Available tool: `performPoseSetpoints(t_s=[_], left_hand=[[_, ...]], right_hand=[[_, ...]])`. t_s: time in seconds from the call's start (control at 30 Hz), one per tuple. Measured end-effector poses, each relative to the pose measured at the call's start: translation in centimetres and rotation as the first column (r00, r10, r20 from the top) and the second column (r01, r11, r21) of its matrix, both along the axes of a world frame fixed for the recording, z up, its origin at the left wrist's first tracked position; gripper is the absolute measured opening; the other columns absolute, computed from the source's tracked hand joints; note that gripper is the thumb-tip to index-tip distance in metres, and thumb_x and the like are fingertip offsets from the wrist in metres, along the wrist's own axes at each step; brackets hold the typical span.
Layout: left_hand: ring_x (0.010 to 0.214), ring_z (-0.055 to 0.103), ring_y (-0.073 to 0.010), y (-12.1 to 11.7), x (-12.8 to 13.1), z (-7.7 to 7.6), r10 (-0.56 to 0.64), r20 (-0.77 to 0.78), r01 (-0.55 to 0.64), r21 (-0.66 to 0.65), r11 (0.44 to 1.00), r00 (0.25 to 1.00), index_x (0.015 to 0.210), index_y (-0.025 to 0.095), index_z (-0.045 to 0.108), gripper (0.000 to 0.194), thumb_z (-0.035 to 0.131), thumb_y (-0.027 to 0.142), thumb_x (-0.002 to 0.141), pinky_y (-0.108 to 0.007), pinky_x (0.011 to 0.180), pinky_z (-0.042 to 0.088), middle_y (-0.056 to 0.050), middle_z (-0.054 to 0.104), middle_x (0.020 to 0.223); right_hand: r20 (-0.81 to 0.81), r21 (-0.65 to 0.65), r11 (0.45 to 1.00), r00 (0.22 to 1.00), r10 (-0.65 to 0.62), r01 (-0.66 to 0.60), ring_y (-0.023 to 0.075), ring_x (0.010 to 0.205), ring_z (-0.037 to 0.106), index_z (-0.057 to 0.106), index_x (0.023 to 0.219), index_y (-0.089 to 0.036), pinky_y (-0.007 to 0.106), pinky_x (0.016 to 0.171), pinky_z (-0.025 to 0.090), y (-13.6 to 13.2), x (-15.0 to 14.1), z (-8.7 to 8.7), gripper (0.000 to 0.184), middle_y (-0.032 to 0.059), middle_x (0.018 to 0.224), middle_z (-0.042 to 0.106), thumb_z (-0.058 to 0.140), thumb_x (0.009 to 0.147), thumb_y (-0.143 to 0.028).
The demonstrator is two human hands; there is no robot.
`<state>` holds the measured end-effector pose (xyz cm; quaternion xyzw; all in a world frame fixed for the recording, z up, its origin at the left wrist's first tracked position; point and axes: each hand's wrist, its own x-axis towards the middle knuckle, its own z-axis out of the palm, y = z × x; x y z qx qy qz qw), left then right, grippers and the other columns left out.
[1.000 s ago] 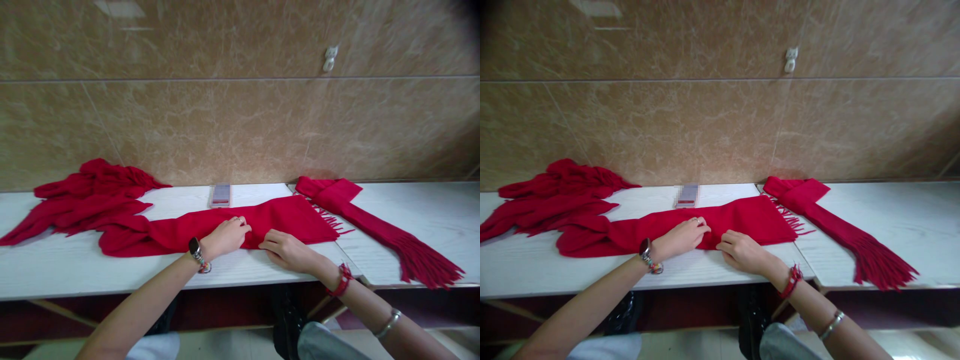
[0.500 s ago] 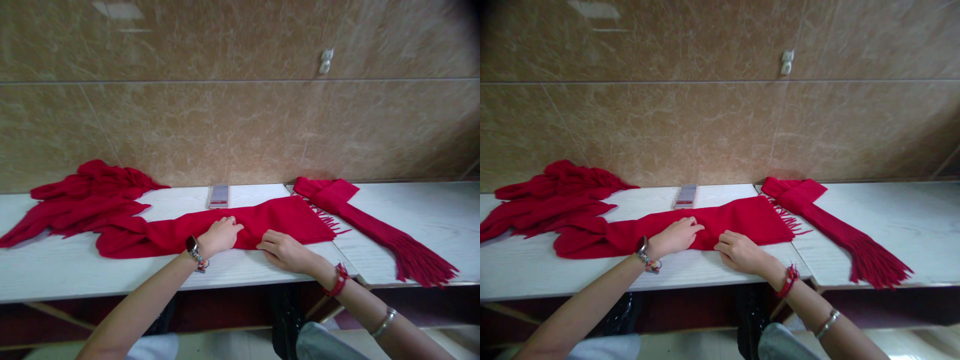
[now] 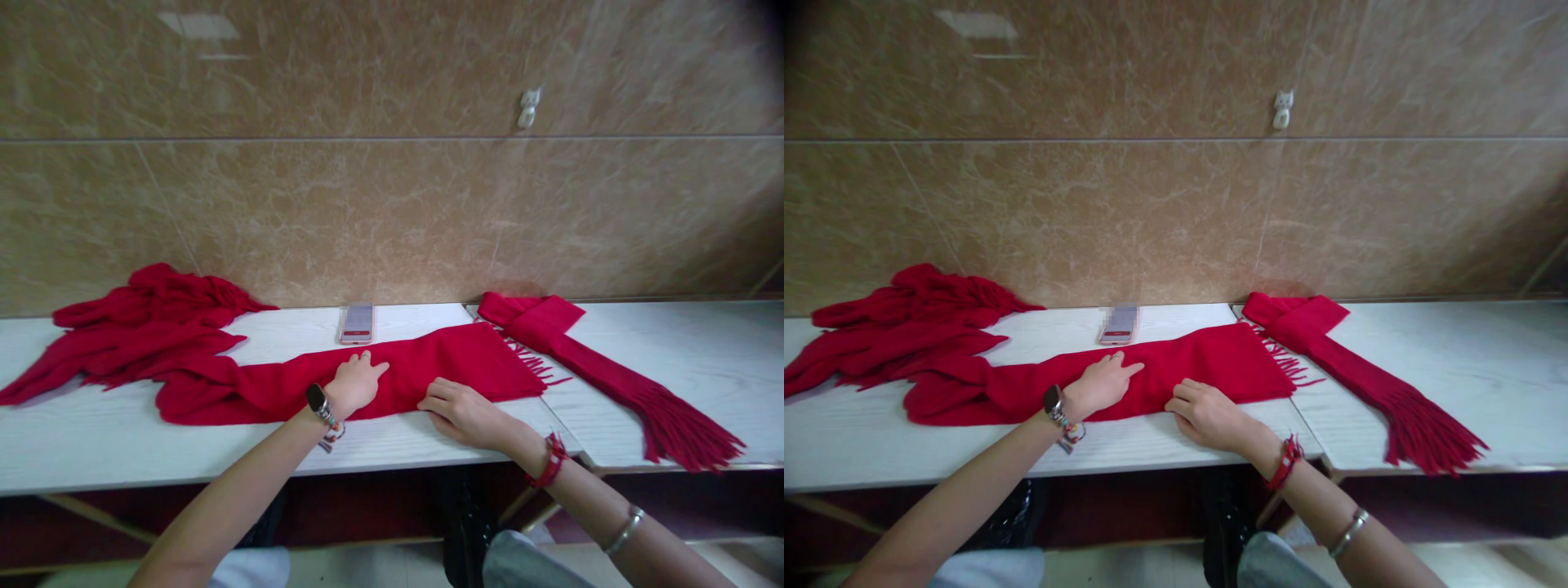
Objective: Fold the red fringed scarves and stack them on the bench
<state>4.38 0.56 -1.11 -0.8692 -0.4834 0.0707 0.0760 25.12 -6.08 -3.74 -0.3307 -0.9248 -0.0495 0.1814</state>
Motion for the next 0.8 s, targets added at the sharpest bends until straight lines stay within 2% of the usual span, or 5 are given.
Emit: performPoseSetpoints(t_s=[0.13,0.4,0.5,0.63,0.8], left_hand=[[0.104,0.046,-0.0226,0.0,-0.1,0.5,-0.220,0.068,0.226,-0.095,0.970,0.973,0.130,0.036,0.040,0.058,0.037,0.007,0.080,-0.032,0.079,0.043,-0.006,0.044,0.119],[0.105,0.047,-0.0363,1.3,-0.6,0.1,0.266,0.071,-0.269,0.030,0.963,0.961,0.125,0.017,0.049,0.040,0.035,0.029,0.089,-0.047,0.075,0.044,-0.021,0.045,0.121],[0.107,0.045,-0.0301,1.4,-0.3,-0.3,0.005,0.084,-0.008,0.028,1.000,0.996,0.127,0.023,0.047,0.044,0.035,0.013,0.085,-0.044,0.083,0.041,-0.016,0.046,0.122],[0.107,0.045,-0.0194,2.1,-0.3,-0.6,-0.320,0.155,0.330,-0.042,0.943,0.935,0.128,0.031,0.044,0.057,0.035,0.002,0.080,-0.031,0.086,0.041,-0.005,0.045,0.125],[0.109,0.045,-0.0322,2.4,-0.8,-0.3,0.064,0.096,-0.066,0.018,0.998,0.993,0.128,0.020,0.045,0.040,0.032,0.024,0.090,-0.044,0.080,0.043,-0.016,0.045,0.126]], right_hand=[[0.001,0.003,1.000,1.000,0.001,-0.001,0.0186,0.077,0.049,0.061,0.091,-0.014,0.030,0.072,0.042,0.1,0.0,-0.2,0.022,0.0076,0.080,0.055,0.039,0.088,-0.016],[0.027,-0.030,0.999,0.999,-0.034,0.034,0.0180,0.078,0.053,0.062,0.092,-0.014,0.030,0.072,0.044,0.1,-0.4,0.6,0.023,0.0080,0.083,0.059,0.039,0.088,-0.016],[0.037,-0.053,0.994,0.995,-0.095,0.097,0.0173,0.079,0.057,0.062,0.098,-0.014,0.028,0.072,0.045,0.7,-1.2,1.0,0.023,0.0084,0.087,0.062,0.042,0.088,-0.017],[0.120,-0.078,0.979,0.977,-0.177,0.187,0.0177,0.081,0.059,0.064,0.093,-0.012,0.028,0.074,0.046,2.3,-2.3,1.0,0.021,0.0098,0.088,0.065,0.043,0.086,-0.011],[0.168,-0.003,0.975,0.961,-0.219,0.223,0.0213,0.096,0.056,0.063,0.101,-0.012,0.033,0.084,0.047,3.1,-2.7,-0.1,0.024,0.0129,0.099,0.064,0.045,0.085,-0.011]])
